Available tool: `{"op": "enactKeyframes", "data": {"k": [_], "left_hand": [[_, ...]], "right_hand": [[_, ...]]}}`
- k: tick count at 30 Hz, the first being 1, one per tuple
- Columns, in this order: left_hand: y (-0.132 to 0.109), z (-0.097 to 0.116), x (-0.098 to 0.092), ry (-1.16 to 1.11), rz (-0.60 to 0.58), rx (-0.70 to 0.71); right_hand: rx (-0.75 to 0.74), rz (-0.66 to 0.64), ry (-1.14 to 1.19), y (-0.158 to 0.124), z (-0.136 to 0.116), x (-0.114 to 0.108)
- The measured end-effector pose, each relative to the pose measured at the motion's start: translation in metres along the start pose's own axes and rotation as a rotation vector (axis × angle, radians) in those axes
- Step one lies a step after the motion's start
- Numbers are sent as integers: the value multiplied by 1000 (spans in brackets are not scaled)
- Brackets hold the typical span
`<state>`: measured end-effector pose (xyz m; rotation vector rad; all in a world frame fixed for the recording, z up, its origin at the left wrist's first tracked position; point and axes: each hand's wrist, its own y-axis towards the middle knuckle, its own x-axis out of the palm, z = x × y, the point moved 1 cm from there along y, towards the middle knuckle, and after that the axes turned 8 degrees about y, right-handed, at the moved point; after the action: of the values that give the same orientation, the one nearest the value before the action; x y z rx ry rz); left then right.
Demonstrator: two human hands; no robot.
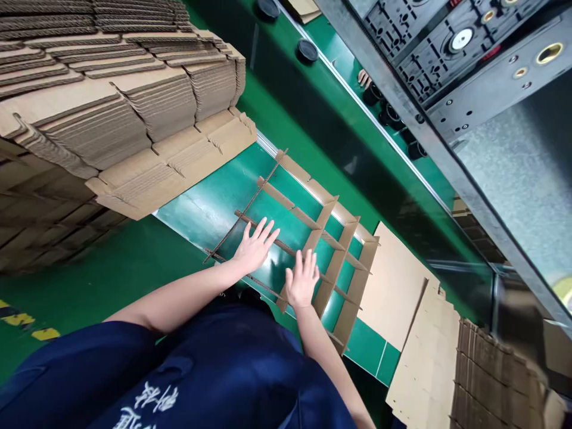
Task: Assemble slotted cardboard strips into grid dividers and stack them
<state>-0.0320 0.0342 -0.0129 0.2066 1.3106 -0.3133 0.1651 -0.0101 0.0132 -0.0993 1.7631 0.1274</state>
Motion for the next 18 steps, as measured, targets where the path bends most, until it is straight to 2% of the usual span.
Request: {"op": "enactKeyframes", "data": {"k": [4, 6, 8, 9, 11, 12, 14, 16, 18], "left_hand": [[-2, 5, -4, -44, 56, -13], [-2, 1, -12, -83, 130, -17], [-1, -16, -23, -109, 243, -37], [0, -31, -29, -102, 306, -79], [-1, -72, -40, -34, 422, -272], [-3, -96, -45, 20, 453, -400], [-11, -141, -51, 129, 441, -619], [-20, -176, -53, 206, 364, -668], [-28, -197, -52, 249, 307, -599]], "right_hand": [[10, -65, -61, -10, -3, 14], [16, -28, -24, -10, 3, 11], [73, 61, 35, -13, 11, 6], [107, 110, 65, -16, 15, 5], [143, 186, 118, -23, 20, 3], [141, 207, 137, -25, 21, 4], [120, 221, 163, -29, 20, 4], [100, 222, 178, -29, 15, 3], [84, 224, 193, -25, 10, 0]]}}
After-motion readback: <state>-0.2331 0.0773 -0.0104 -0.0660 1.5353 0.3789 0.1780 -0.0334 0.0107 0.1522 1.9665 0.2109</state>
